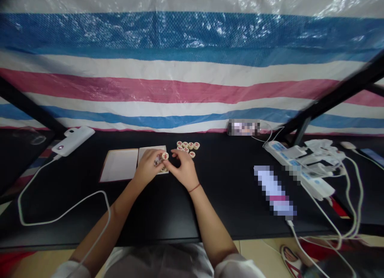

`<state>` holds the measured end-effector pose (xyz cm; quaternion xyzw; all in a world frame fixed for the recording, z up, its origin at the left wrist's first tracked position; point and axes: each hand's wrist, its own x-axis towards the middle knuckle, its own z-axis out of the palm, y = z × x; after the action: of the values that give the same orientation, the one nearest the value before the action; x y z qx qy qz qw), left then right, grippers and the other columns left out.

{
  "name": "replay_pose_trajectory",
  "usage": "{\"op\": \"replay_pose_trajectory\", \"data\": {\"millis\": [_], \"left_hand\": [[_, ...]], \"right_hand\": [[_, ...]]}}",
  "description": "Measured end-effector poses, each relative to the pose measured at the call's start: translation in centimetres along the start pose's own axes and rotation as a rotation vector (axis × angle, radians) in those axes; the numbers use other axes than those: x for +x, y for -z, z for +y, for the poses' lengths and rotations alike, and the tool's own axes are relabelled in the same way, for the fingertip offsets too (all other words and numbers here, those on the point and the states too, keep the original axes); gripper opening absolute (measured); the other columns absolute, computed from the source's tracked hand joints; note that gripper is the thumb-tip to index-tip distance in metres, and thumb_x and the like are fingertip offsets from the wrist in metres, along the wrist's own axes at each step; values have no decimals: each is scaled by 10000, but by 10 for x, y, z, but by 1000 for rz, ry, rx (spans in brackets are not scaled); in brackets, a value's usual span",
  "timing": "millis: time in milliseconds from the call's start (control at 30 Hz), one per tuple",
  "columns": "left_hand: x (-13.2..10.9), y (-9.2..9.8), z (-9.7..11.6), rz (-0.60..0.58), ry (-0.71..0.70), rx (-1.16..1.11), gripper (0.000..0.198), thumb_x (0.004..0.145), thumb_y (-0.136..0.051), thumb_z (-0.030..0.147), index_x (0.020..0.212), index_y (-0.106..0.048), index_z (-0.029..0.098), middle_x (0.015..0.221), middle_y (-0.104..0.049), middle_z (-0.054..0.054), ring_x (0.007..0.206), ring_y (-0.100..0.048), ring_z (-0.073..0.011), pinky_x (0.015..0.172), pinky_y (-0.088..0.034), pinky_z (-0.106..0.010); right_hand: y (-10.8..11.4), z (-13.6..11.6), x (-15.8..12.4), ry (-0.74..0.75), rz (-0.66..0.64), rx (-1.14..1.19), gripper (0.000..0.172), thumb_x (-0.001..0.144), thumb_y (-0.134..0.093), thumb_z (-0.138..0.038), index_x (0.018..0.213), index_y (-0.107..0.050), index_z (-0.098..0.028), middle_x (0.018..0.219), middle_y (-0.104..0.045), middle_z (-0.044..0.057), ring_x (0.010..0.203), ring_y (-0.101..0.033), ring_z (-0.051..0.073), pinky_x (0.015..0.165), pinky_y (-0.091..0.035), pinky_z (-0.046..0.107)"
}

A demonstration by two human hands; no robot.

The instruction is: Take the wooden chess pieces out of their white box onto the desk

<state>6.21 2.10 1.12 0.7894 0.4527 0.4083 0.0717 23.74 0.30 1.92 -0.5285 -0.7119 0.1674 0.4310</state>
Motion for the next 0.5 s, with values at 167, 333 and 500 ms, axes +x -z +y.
{"op": "replay_pose_trajectory", "data": {"millis": [167,333,500], "left_hand": [[-2,-4,8,-36,-83,28,157,850,-591,152,997,-594,206,934,-680,-48,902,-608,-205,836,-503,-345],[-2,-2,3,-19,-91,47,324,876,-608,310,1173,-555,193,1068,-679,-91,1003,-612,-239,898,-494,-387],[-1,2,-5,28,-36,44,269,892,-546,231,1158,-574,203,1051,-687,-82,995,-625,-221,902,-499,-371]], "right_hand": [[-10,-12,-4,4,1,105,217,839,-599,-329,1008,-637,-198,875,-677,39,767,-613,169,727,-500,294],[7,26,1,-174,253,-39,250,805,-560,-336,982,-635,-177,950,-671,86,819,-625,201,703,-498,314],[20,60,0,-351,236,-257,303,739,-590,-364,987,-593,-189,889,-682,66,804,-618,226,732,-472,345]]}}
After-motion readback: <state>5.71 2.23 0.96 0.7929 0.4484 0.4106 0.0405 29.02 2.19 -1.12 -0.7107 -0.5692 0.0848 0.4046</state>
